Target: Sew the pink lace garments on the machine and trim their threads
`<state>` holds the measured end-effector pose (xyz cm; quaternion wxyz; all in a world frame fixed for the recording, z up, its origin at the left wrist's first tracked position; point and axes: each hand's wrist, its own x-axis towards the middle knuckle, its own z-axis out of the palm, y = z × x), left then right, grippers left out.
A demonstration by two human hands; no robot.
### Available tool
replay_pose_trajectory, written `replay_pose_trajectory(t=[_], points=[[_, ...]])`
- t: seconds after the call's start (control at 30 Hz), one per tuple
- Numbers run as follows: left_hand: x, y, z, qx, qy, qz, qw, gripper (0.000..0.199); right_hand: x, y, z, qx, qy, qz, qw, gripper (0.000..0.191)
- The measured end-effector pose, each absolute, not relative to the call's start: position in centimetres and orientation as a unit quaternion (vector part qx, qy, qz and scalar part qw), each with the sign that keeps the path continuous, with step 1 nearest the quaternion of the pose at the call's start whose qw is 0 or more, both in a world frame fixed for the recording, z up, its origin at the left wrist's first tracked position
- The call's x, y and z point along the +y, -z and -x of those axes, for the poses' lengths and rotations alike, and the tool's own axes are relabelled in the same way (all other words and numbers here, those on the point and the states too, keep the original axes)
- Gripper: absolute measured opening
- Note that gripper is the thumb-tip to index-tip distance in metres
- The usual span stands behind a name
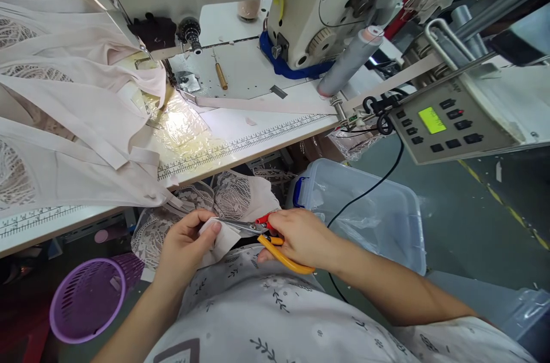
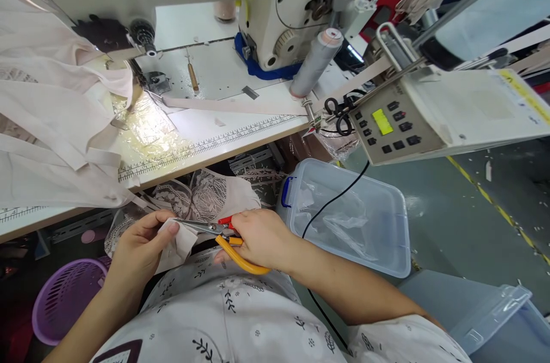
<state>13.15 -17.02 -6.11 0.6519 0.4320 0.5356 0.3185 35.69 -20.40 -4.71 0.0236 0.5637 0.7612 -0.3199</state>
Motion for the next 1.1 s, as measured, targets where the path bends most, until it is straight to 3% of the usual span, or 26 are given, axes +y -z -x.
replay_pose_trajectory(t=[0.13, 0.27, 0.43, 0.6, 0.77, 0.87, 0.97, 1.03, 1.1], points=[[-17.0, 6.2, -13.0, 0.54, -0.316, -0.428, 0.652, 0.027, -20.4, 4.8, -35.8, 0.737, 0.361, -0.57, -0.041, 0.055], [-16.8, 6.4, -12.7, 0.549, -0.342, -0.441, 0.622, 0.029, -20.3, 4.8, -34.6, 0.669, 0.41, -0.584, -0.207, 0.06], [-16.4, 5.8, -12.3, 0.55, -0.348, -0.476, 0.591, 0.026, -19.8, 5.3, -31.3, 0.604, 0.439, -0.57, -0.344, 0.043], [-16.6, 4.6, -11.8, 0.537, -0.337, -0.522, 0.571, 0.021, -18.8, 5.5, -30.3, 0.57, 0.483, -0.555, -0.365, 0.028], [-16.7, 4.5, -11.3, 0.524, -0.359, -0.551, 0.542, 0.024, -18.4, 3.9, -31.2, 0.602, 0.466, -0.546, -0.35, 0.025], [-16.3, 4.5, -11.1, 0.493, -0.364, -0.646, 0.455, 0.03, -18.0, 2.9, -31.9, 0.658, 0.393, -0.547, -0.337, 0.024], [-16.1, 4.8, -11.5, 0.445, -0.386, -0.768, 0.252, 0.042, -17.6, 2.0, -32.6, 0.683, 0.338, -0.553, -0.338, 0.023], [-16.6, 5.8, -11.7, 0.404, -0.367, -0.823, 0.157, 0.057, -17.5, 1.3, -33.1, 0.658, 0.36, -0.547, -0.372, 0.02], [-17.3, 7.4, -11.2, 0.39, -0.314, -0.856, 0.128, 0.069, -17.6, 0.2, -33.4, 0.617, 0.417, -0.51, -0.43, 0.016]])
